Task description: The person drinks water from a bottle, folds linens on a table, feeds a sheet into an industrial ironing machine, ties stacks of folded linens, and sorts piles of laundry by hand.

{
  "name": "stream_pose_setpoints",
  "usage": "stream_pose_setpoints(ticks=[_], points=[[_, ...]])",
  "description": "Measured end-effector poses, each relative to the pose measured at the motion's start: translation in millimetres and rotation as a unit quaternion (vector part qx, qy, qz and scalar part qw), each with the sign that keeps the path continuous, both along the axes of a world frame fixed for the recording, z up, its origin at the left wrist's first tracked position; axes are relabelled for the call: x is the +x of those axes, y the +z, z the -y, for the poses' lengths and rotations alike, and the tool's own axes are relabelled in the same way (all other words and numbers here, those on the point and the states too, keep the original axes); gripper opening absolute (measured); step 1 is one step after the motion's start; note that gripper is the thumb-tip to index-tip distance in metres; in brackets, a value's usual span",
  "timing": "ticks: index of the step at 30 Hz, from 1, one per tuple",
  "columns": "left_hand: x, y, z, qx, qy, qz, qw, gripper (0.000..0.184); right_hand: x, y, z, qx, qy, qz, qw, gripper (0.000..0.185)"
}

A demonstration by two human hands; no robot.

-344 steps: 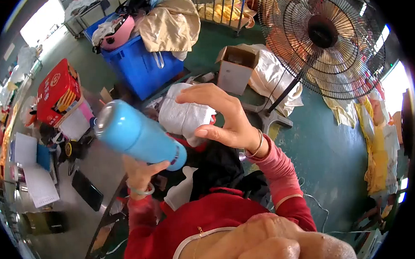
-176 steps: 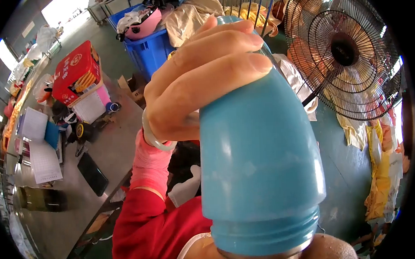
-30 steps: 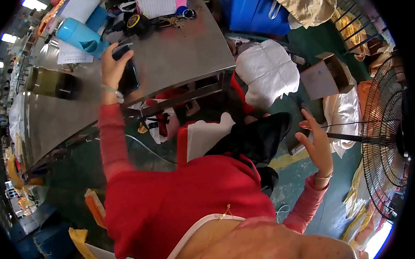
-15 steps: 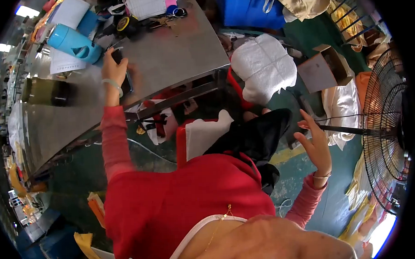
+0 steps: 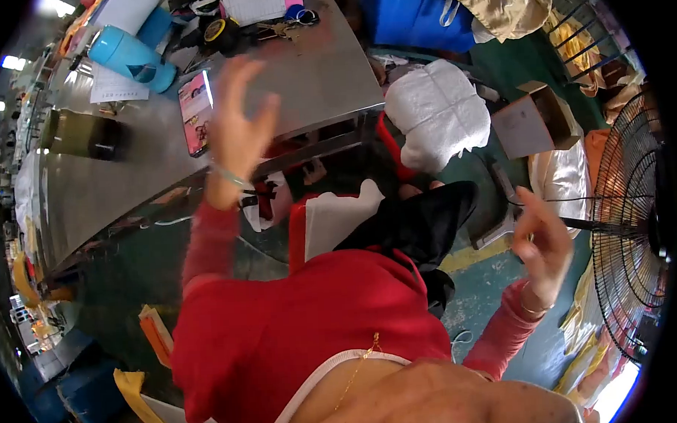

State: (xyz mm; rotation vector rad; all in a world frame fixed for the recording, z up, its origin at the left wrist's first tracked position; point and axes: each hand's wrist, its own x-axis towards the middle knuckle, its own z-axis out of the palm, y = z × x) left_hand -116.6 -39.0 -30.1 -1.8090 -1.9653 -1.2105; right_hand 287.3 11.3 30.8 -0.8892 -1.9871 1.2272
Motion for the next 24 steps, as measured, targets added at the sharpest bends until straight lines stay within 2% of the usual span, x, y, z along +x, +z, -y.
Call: stream_pose_setpoints(ticks=[1, 4, 7, 10, 12, 15, 16, 19, 20, 22, 24], points=[[24.3, -1.2, -3.5, 0.004, -0.062, 0.007, 0.998, 0.038, -5.4, 1.2, 5.9, 0.065, -0.019, -0.112, 0.991, 0.056], [82.0, -16.0, -9.5, -0.036, -0.248, -0.024, 0.968, 0.035, -10.7, 43.7, 1.2, 0.016, 0.181, -0.291, 0.939, 0.029], [127.3, -31.2, -17.1, -0.065, -0.389, -0.018, 0.919, 0.036, -34.9, 82.0, -19.9, -0.104, 0.483, -0.34, 0.8, 0.022], [154.5, -44.6, -21.3, -0.03, -0.453, -0.015, 0.891, 0.036, -32.5, 101.1, -10.6, -0.228, 0.503, -0.35, 0.756, 0.008], [162.7, -49.2, -20.5, -0.035, -0.468, -0.01, 0.883, 0.035, -19.4, 100.4, -14.2, -0.327, 0.523, -0.342, 0.709, 0.02], [161.6, -56.4, -19.8, -0.072, -0.464, -0.013, 0.883, 0.033, -19.5, 113.2, -9.5, -0.319, 0.494, -0.297, 0.752, 0.028], [160.1, -59.6, -18.9, -0.087, -0.46, -0.014, 0.883, 0.032, -32.0, 116.4, -4.9, -0.275, 0.489, -0.303, 0.77, 0.028], [153.1, -67.6, -16.4, -0.117, -0.437, -0.014, 0.892, 0.032, -40.6, 106.9, -3.2, -0.227, 0.513, -0.33, 0.759, 0.021], [151.0, -68.8, -15.8, -0.127, -0.433, -0.011, 0.893, 0.03, -45.2, 109.0, 3.4, -0.224, 0.497, -0.313, 0.777, 0.022], [150.0, -72.4, -15.4, -0.138, -0.421, -0.013, 0.896, 0.028, -47.1, 107.9, 14.6, -0.199, 0.458, -0.319, 0.805, 0.035], [150.8, -77.6, -14.7, -0.139, -0.419, -0.011, 0.897, 0.027, -41.8, 108.5, 15.3, -0.234, 0.473, -0.313, 0.79, 0.02]])
